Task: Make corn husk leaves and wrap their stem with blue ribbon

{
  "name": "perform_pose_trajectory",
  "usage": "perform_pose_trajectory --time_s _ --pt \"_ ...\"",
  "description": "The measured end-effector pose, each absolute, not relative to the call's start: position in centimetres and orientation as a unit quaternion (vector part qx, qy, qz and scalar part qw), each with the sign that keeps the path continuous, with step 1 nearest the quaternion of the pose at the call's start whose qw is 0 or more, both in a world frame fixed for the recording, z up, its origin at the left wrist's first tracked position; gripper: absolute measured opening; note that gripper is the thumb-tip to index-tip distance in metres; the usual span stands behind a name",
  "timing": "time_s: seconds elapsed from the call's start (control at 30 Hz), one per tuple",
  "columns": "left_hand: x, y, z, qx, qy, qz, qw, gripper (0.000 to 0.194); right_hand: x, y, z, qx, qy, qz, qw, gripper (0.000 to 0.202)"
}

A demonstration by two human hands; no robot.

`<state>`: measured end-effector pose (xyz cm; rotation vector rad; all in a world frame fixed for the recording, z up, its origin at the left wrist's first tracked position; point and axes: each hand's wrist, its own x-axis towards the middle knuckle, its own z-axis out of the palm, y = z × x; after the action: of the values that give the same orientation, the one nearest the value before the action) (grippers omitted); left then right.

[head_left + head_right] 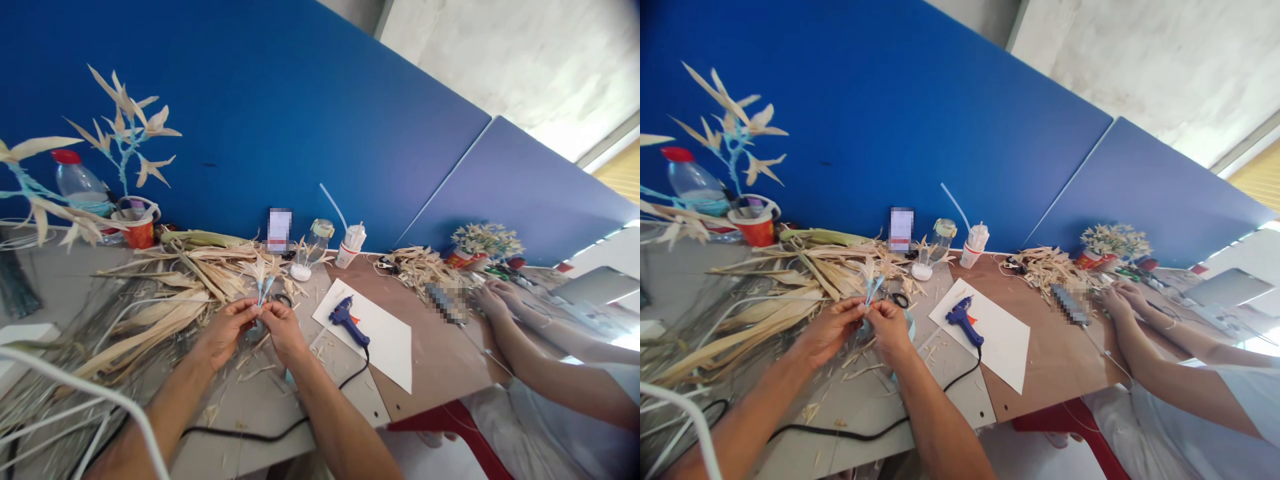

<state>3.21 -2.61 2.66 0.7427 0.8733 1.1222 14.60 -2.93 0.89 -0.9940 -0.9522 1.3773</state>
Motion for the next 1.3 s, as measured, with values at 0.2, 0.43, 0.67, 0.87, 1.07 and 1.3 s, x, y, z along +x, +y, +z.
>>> perform_pose_trajectory --time_s 0.2,0.43,0.67,0.87,1.07,1.3 --pt "3.0 -2.5 2.3 0.317 0.386 0.506 0.703 0.021 14.5 -2.8 0.4 -0.428 -0.39 0.614 0.535 0.03" --pt "2.5 -2.3 2.2 0.376 0.387 0.468 0.699 0.022 15.1 -3.1 0.7 -0.422 -0.424 0.642 0.479 0.026" --pt "2.1 -2.4 2.8 0.424 0.42 0.441 0.67 0.029 15.8 -3.1 1.1 -0.445 -0.435 0.631 0.463 0.024" --pt "2.3 -2.5 3.2 0.466 0.447 0.437 0.626 0.029 16.4 -3.3 1.7 -0.385 -0.415 0.696 0.442 0.028" --pt "2.3 -2.4 3.3 0.474 0.425 0.454 0.623 0.027 16.7 -3.6 2.3 -0.358 -0.388 0.733 0.429 0.036" --pt "1.7 -2.4 3.9 0.364 0.377 0.489 0.698 0.03 18.0 -4.1 4.8 -0.485 -0.608 0.485 0.4 0.013"
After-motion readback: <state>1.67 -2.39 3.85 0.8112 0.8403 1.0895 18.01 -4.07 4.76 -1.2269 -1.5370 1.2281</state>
